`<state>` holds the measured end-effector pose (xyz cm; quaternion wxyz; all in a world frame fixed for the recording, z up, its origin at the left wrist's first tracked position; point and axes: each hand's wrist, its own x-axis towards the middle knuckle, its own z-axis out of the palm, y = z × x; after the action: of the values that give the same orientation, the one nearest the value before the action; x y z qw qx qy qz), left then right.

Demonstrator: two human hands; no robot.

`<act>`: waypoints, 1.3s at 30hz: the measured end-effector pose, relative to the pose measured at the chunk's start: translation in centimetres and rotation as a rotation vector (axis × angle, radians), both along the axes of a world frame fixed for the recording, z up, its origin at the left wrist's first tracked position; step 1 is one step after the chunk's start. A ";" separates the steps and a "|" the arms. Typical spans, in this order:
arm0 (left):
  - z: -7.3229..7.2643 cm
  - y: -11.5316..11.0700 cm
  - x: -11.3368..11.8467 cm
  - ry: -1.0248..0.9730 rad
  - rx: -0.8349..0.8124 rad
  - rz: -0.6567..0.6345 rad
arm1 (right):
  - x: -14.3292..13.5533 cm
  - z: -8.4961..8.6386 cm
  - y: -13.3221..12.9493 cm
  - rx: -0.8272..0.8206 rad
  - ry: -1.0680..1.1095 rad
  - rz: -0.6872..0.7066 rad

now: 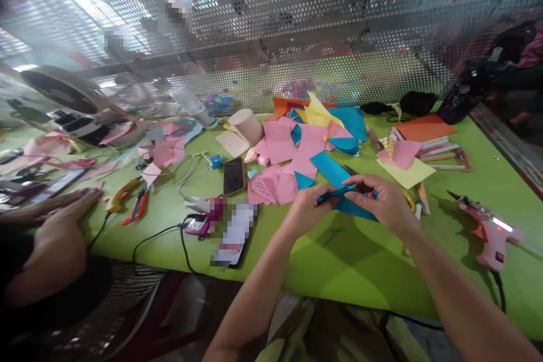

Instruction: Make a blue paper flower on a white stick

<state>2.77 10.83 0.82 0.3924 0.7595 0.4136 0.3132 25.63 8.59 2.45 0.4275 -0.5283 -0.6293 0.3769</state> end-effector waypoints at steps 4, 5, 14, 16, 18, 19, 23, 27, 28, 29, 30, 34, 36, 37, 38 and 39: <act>-0.4 0.4 0.0 -0.191 -0.075 0.109 | 0.2 -0.3 0.1 0.003 0.085 -0.100; -0.5 0.6 0.0 -0.274 -0.118 0.153 | 0.3 -0.4 0.2 -0.001 0.128 -0.140; -1.0 -0.2 2.8 -0.717 -0.526 0.084 | -0.4 -1.1 -0.2 -0.035 0.393 -0.381; -1.6 -0.4 3.9 -0.739 -0.547 0.068 | -0.6 -1.4 -0.3 -0.024 0.369 -0.374; -2.1 -0.5 4.5 -0.761 -0.530 0.099 | -0.8 -1.8 -0.3 -0.014 0.363 -0.346; -2.3 -0.4 4.6 -0.765 -0.519 0.116 | -0.8 -1.9 -0.3 -0.017 0.365 -0.330; -2.5 -0.1 4.3 -0.722 -0.451 0.210 | -0.8 -2.3 -0.1 -0.071 0.352 -0.271; -2.1 -0.2 4.0 -0.709 -0.404 0.232 | -0.9 -2.1 -0.3 -0.052 0.276 -0.277; -2.0 -0.3 4.0 -0.712 -0.412 0.209 | -0.9 -1.9 -0.4 -0.037 0.257 -0.292; -2.0 -0.3 4.0 -0.711 -0.419 0.192 | -1.0 -1.8 -0.5 -0.029 0.245 -0.299; -1.9 -0.3 4.1 -0.706 -0.421 0.189 | -1.2 -1.7 -0.5 -0.033 0.242 -0.293; -2.0 -0.1 3.9 -0.693 -0.376 0.291 | -1.8 -1.8 -0.2 -0.126 0.231 -0.151; -2.0 0.1 3.6 -0.707 -0.349 0.340 | -2.1 -2.1 0.1 -0.164 0.224 -0.085; -2.0 0.2 3.4 -0.718 -0.338 0.364 | -2.1 -2.2 0.2 -0.183 0.229 -0.062; -1.9 0.4 3.2 -0.727 -0.329 0.390 | -2.2 -2.3 0.3 -0.208 0.238 -0.038; -1.9 0.5 2.9 -0.739 -0.323 0.416 | -2.2 -2.3 0.4 -0.236 0.242 -0.012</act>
<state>5.69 11.33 -1.07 0.5560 0.4263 0.4333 0.5669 23.40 8.97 0.14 0.4375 -0.5291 -0.5215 0.5066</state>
